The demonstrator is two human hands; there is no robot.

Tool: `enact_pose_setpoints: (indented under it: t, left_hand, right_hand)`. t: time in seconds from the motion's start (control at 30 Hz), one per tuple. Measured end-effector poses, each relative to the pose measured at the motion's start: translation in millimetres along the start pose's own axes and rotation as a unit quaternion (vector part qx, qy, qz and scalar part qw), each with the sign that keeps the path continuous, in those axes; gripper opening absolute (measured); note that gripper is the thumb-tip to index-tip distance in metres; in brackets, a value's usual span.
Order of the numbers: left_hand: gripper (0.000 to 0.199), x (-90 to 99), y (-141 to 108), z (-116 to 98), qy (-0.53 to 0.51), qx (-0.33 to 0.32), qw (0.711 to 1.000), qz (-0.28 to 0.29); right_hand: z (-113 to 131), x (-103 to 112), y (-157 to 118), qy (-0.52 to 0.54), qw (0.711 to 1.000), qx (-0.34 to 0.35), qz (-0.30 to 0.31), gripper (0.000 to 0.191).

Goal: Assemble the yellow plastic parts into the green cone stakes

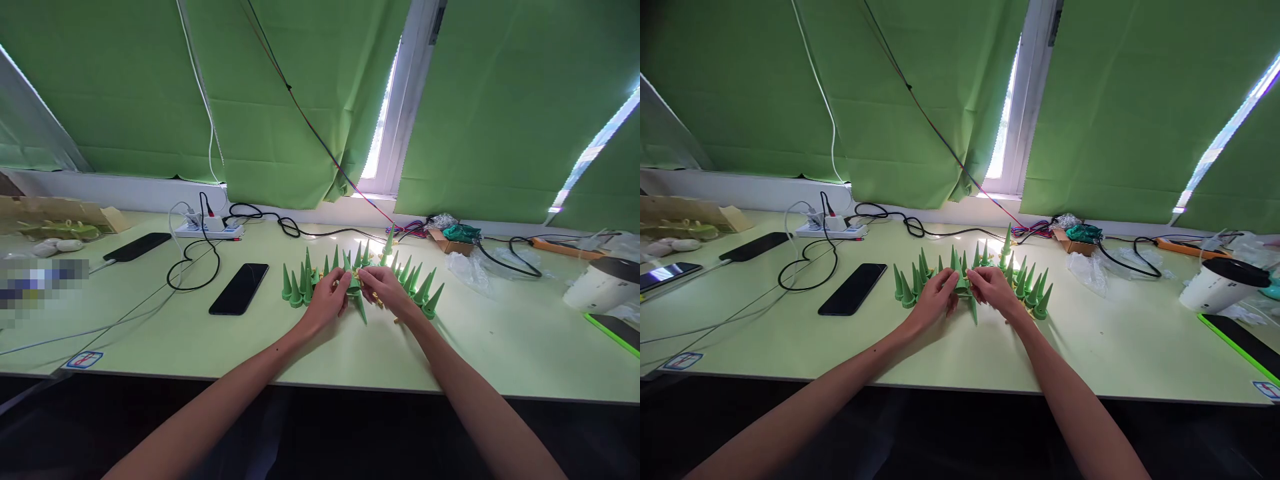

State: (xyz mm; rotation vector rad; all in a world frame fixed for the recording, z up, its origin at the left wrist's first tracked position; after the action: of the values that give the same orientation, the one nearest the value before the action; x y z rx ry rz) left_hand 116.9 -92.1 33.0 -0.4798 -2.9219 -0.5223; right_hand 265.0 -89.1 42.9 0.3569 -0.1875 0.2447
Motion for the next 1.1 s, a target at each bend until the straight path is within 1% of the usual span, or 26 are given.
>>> enact_pose_setpoints:
  t: [0.13, 0.27, 0.47, 0.6, 0.67, 0.73, 0.8, 0.9, 0.93, 1.03, 1.1]
  left_hand:
    - [0.034, 0.0, -1.9, -5.1, 0.04, -0.015, 0.999, 0.007]
    - [0.028, 0.7, -1.2, -4.5, 0.085, -0.029, 0.996, -0.015]
    - [0.022, 0.0, -1.6, -0.8, 0.146, -0.083, 0.985, -0.021]
    - [0.017, -0.9, -3.3, -3.8, 0.161, -0.1, 0.982, -0.021]
    - [0.017, -1.3, -4.3, -5.4, 0.161, -0.104, 0.981, -0.023]
    - [0.021, -0.7, -5.2, -6.3, 0.16, -0.104, 0.981, -0.037]
    - [0.024, 1.0, -5.5, -6.6, 0.154, -0.098, 0.981, -0.064]
    - [0.02, 3.1, -4.3, -5.8, 0.118, -0.065, 0.987, -0.09]
    - [0.021, 3.1, -3.5, -5.2, 0.099, -0.047, 0.99, -0.086]
    - [0.034, 2.0, -0.8, -1.9, 0.039, 0.005, 0.998, -0.054]
    - [0.041, 1.4, 0.6, 1.5, 0.01, 0.026, 0.999, -0.04]
  right_hand:
    - [-3.5, -0.1, 1.3, 0.023, 1.0, -0.009, -0.008, 0.049]
    - [-9.3, -0.8, 2.4, 0.054, 0.998, -0.031, -0.019, 0.055]
    - [-12.3, -1.0, 2.7, 0.046, 0.997, -0.052, -0.025, 0.06]
    - [-11.2, -0.3, 3.4, 0.031, 0.998, -0.041, -0.026, 0.058]
    - [-10.5, 0.3, 3.8, 0.02, 0.999, -0.028, -0.027, 0.054]
    - [-9.9, 1.1, 4.0, 0.01, 0.999, -0.019, -0.035, 0.051]
    - [-8.9, 2.1, 3.8, 0.004, 0.999, -0.012, -0.049, 0.05]
    - [-6.1, 3.1, 3.1, 0.002, 0.998, -0.002, -0.069, 0.048]
    - [-4.8, 3.1, 2.8, 0.0, 0.997, 0.003, -0.072, 0.047]
    - [-1.2, 2.9, 1.9, -0.014, 0.998, 0.017, -0.067, 0.047]
    - [-0.1, 2.4, 1.4, -0.024, 0.998, 0.022, -0.057, 0.047]
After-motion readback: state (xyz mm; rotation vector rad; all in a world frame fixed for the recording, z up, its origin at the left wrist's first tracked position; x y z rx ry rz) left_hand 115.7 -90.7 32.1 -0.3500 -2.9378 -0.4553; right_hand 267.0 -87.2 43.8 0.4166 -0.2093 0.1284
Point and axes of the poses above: each hand's wrist, its own y-axis towards the middle knuckle, its own x-axis out of the back of the hand, z = x × y, the point moved 3 cm from there along y, towards the middle knuckle, and after that the axes turned 1 degree about z, right-handed, at the moved point
